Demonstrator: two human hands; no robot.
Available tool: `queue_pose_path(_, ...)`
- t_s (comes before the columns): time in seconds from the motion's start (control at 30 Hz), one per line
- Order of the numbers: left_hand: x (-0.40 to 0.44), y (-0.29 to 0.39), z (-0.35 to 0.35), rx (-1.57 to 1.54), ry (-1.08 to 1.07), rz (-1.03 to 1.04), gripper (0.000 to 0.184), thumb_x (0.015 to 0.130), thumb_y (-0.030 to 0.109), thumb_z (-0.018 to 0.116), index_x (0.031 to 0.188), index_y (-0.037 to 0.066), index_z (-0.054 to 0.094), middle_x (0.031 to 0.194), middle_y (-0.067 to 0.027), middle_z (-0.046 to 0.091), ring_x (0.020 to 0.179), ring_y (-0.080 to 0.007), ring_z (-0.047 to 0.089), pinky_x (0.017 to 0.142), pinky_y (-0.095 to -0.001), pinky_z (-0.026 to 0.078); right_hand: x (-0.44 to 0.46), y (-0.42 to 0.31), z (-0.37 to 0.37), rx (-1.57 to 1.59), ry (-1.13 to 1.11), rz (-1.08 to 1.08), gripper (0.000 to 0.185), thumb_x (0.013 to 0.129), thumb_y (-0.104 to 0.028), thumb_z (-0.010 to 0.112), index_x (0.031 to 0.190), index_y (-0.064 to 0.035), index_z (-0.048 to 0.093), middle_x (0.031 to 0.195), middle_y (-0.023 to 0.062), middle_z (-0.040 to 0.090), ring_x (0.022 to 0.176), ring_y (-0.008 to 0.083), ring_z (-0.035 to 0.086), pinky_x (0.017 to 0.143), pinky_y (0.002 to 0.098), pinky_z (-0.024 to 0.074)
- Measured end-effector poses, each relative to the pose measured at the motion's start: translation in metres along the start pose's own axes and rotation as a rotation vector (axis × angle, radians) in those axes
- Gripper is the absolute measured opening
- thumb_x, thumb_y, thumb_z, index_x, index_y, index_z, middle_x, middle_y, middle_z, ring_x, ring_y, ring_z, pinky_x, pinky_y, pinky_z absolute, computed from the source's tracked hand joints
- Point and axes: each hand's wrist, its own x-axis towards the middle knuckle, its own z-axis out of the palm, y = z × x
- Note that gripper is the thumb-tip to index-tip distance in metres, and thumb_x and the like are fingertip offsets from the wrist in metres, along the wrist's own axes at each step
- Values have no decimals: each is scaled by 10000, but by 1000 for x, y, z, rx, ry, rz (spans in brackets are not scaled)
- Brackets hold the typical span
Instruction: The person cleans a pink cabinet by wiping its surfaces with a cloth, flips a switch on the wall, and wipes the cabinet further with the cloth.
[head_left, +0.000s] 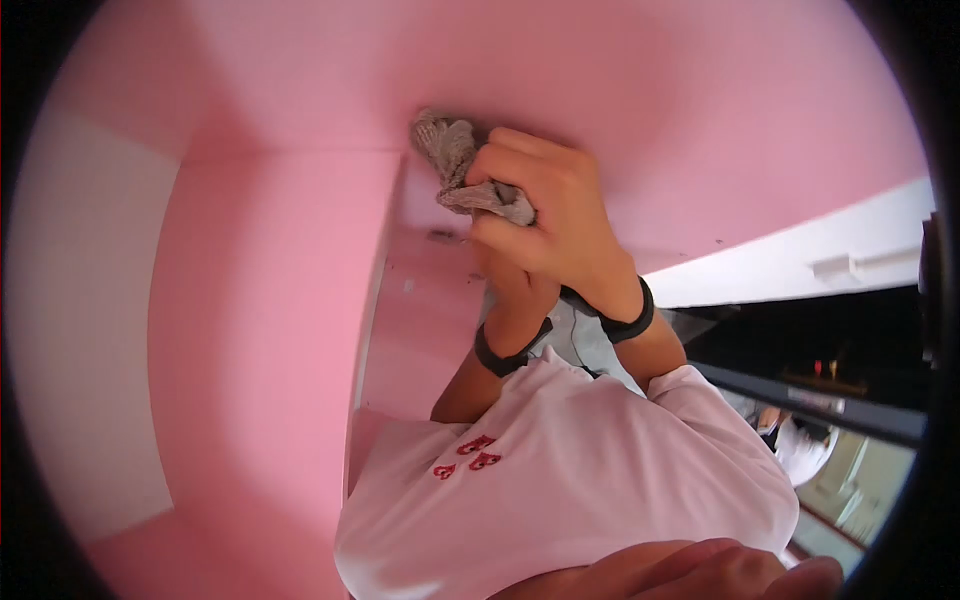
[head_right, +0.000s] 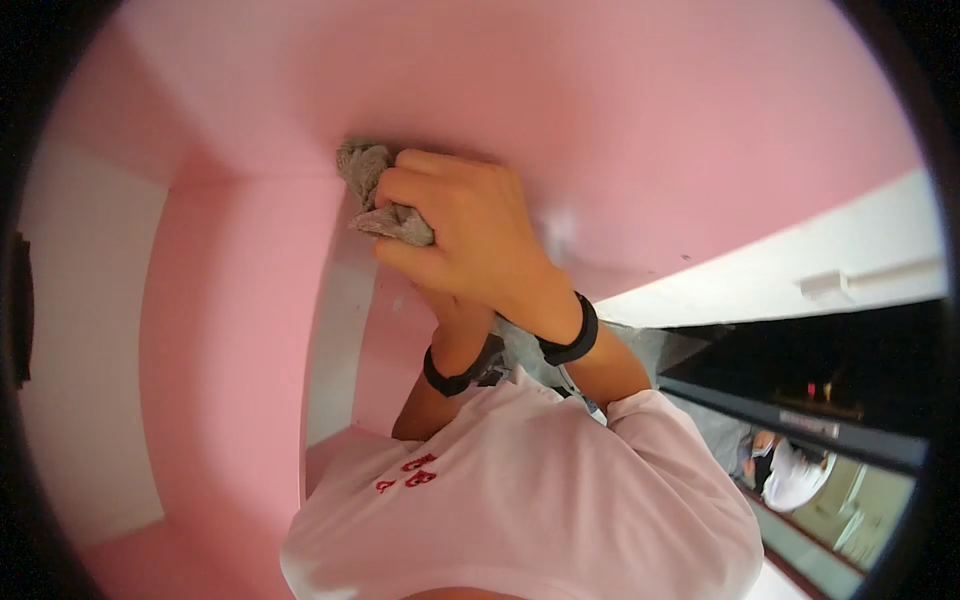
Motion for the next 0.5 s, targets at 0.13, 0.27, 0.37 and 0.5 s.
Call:
queue_pose_path(0.13,1,36,30,152,-338,88,446,959,331,617,1186,-50,568,1030,-192,646,889,-389,674,714,-431,527,-26,-3,-63,-64,132,117,218,650,-133,647,813,4,605,723,104,509,633,270,497,576,331,406)
queue_pose_path(0.27,-9,69,87,55,-239,229,352,911,265,654,1107,-23,606,964,-186,651,753,-415,654,584,-447,498,-60,1,-119,-56,294,157,195,676,-106,614,826,17,591,724,91,488,636,228,474,592,305,392)
queue_pose_path(0.37,-17,99,110,100,-351,245,344,854,179,659,1124,-22,592,969,-204,644,746,-396,663,583,-431,509,-83,-1,-159,-65,420,281,174,707,-79,632,858,4,615,748,112,540,661,242,526,636,308,444)
queue_pose_path(0.5,-37,128,148,17,-462,175,525,788,121,642,1270,-58,537,1103,-251,641,796,-414,671,640,-439,546,-109,1,-199,28,563,384,116,778,-70,589,855,13,613,728,66,528,693,146,499,651,277,425)
